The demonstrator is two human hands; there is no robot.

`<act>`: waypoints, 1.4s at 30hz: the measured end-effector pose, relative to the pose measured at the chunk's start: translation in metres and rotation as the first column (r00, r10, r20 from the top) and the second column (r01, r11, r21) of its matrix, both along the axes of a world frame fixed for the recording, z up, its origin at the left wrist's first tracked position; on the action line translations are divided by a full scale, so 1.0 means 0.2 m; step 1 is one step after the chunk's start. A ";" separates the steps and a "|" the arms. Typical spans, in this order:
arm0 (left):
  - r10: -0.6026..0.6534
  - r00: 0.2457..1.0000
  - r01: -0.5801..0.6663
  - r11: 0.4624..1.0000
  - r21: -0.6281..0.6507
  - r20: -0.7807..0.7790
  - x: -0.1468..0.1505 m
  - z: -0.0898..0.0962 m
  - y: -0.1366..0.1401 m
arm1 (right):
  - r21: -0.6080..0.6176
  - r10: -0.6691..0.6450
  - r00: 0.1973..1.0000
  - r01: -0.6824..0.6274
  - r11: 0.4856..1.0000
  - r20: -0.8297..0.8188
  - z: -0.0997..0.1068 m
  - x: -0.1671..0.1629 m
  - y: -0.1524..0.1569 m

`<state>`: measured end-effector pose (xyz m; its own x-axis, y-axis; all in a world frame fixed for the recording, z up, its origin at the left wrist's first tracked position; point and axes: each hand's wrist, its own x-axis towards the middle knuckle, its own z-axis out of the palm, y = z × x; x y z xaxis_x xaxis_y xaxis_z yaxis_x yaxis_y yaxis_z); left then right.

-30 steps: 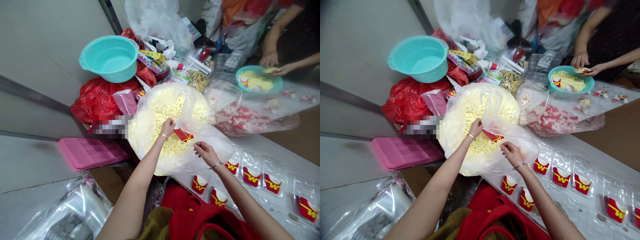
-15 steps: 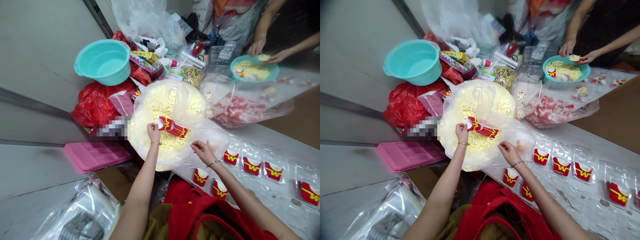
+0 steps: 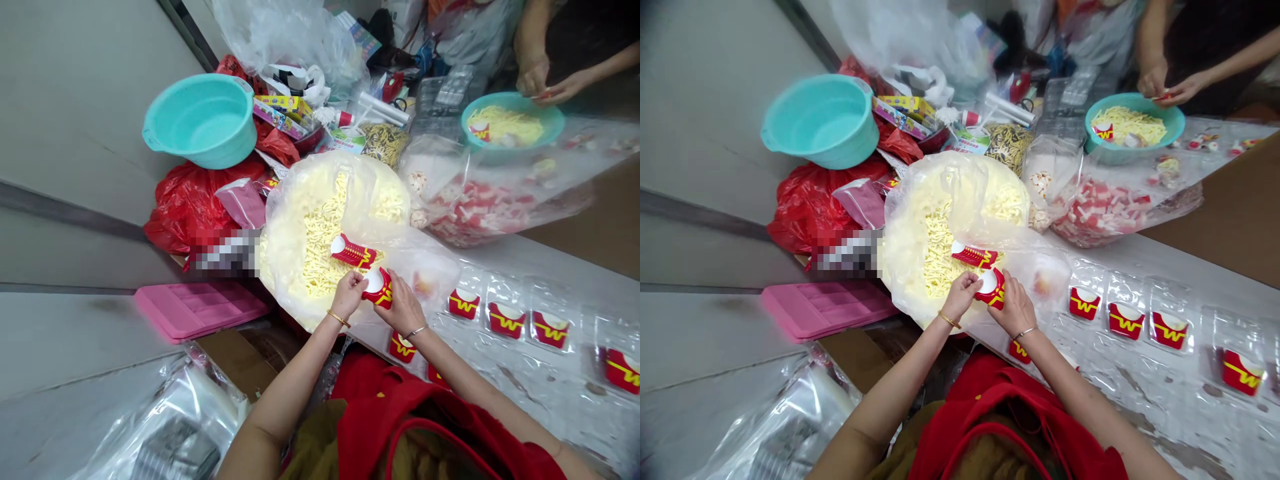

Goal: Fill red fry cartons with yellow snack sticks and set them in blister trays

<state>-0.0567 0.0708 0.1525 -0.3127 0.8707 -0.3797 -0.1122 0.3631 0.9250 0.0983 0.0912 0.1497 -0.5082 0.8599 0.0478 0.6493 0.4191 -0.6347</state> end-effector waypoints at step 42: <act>-0.362 0.915 0.374 0.927 0.035 -0.178 -0.18 0.17 0.03 | -0.035 0.032 0.993 -0.037 0.999 -0.111 -0.03 -0.15 0.00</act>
